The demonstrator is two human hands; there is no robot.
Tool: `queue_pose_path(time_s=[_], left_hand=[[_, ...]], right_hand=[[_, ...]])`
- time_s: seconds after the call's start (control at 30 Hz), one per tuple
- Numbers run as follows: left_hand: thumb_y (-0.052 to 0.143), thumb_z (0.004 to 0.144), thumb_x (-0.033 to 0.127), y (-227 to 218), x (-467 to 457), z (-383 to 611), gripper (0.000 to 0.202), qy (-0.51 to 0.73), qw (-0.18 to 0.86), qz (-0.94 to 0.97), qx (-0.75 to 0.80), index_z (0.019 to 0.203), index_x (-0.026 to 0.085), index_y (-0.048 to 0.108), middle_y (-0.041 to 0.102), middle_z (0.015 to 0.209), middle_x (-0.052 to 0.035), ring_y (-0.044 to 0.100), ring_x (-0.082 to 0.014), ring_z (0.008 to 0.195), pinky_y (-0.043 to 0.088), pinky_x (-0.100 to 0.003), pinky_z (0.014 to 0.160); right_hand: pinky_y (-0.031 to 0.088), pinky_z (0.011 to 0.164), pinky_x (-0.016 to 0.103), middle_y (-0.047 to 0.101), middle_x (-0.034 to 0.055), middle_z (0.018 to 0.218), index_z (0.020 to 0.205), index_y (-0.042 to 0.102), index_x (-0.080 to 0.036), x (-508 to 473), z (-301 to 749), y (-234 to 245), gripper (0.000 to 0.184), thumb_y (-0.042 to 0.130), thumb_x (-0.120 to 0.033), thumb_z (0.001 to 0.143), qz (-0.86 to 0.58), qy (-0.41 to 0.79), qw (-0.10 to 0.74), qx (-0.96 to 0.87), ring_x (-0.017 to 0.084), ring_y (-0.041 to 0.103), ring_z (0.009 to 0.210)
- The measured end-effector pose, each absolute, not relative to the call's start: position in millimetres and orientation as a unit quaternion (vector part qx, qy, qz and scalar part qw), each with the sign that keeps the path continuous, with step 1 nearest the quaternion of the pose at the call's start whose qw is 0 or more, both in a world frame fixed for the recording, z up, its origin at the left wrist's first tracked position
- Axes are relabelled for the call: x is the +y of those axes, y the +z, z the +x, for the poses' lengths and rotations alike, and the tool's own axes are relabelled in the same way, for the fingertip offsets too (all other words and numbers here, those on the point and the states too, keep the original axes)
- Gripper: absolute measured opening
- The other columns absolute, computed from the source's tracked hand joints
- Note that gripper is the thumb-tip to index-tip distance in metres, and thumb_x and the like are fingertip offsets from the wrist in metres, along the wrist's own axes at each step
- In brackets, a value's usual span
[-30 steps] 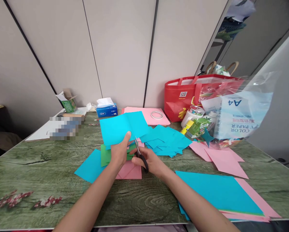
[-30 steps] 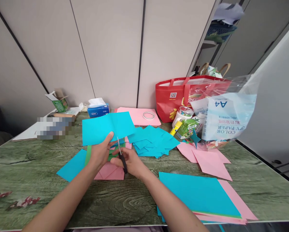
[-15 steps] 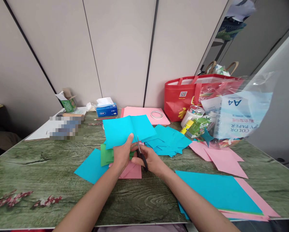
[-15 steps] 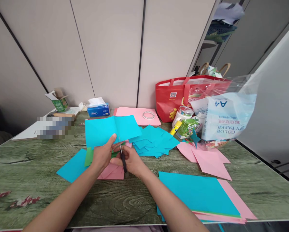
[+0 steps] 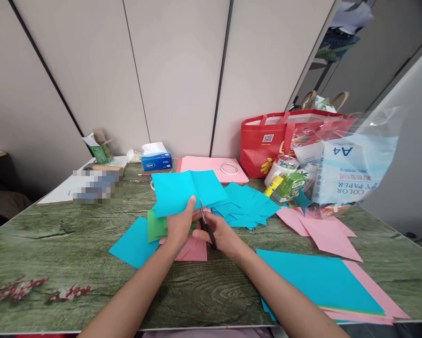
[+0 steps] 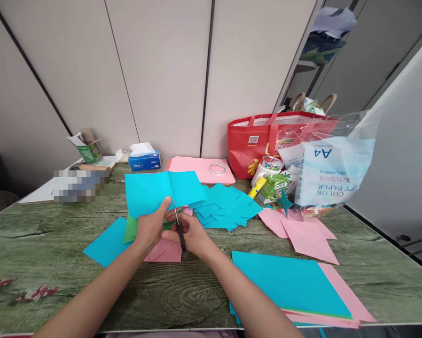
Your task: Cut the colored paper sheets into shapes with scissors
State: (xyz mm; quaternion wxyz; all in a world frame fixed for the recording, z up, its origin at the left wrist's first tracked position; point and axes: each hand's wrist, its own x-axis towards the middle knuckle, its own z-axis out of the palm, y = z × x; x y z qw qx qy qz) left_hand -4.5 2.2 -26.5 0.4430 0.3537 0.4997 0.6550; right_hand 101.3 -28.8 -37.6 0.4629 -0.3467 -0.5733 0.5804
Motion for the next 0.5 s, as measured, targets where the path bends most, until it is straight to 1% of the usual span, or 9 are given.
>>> queue_pose_path(time_s=[0.1, 0.2, 0.27, 0.37, 0.5], left_hand=[[0.073, 0.057, 0.037, -26.4, 2.3, -3.6, 0.046, 0.663, 0.395, 0.358, 0.526, 0.098, 0.018, 0.061, 0.063, 0.109, -0.0094, 0.058, -0.0257, 0.101, 0.044, -0.037, 0.088], [0.073, 0.056, 0.037, -27.0, 2.2, -3.7, 0.045, 0.664, 0.392, 0.361, 0.525, 0.096, 0.019, 0.062, 0.063, 0.108, -0.0090, 0.058, -0.0258, 0.100, 0.045, -0.038, 0.086], [0.072, 0.057, 0.038, -27.5, 1.9, -4.1, 0.044, 0.659, 0.390, 0.367, 0.529, 0.096, 0.019, 0.062, 0.063, 0.108, -0.0089, 0.058, -0.0257, 0.099, 0.044, -0.038, 0.088], [0.071, 0.058, 0.039, -28.1, 1.7, -4.5, 0.043, 0.650, 0.385, 0.378, 0.536, 0.095, 0.019, 0.062, 0.063, 0.108, -0.0089, 0.058, -0.0255, 0.101, 0.042, -0.039, 0.090], [0.072, 0.057, 0.038, -29.1, 2.3, -4.3, 0.035, 0.653, 0.390, 0.367, 0.536, 0.085, 0.020, 0.063, 0.066, 0.101, -0.0087, 0.058, -0.0262, 0.100, 0.045, -0.038, 0.087]], right_hand=[[0.031, 0.047, 0.020, 0.047, -0.0034, 0.061, 0.072, 0.057, -0.017, -29.3, 101.4, -35.5, 0.039, 0.077, -0.043, 0.050, -0.345, 0.580, 0.465, -0.573, 0.010, 0.039, 0.055], [0.031, 0.046, 0.020, 0.046, -0.0036, 0.061, 0.073, 0.058, -0.017, -29.3, 101.4, -35.2, 0.039, 0.077, -0.043, 0.050, -0.346, 0.577, 0.465, -0.576, 0.010, 0.039, 0.055], [0.031, 0.046, 0.020, 0.047, -0.0034, 0.061, 0.074, 0.059, -0.017, -29.1, 101.5, -36.0, 0.038, 0.076, -0.043, 0.051, -0.349, 0.572, 0.467, -0.577, 0.010, 0.039, 0.055], [0.032, 0.047, 0.020, 0.048, -0.0033, 0.062, 0.078, 0.061, -0.017, -28.8, 101.7, -37.1, 0.038, 0.076, -0.041, 0.053, -0.348, 0.574, 0.466, -0.576, 0.010, 0.040, 0.055], [0.036, 0.053, 0.023, 0.045, -0.0046, 0.058, 0.085, 0.063, -0.018, -29.2, 101.6, -36.1, 0.038, 0.075, -0.039, 0.055, -0.344, 0.584, 0.462, -0.572, 0.011, 0.040, 0.054]])
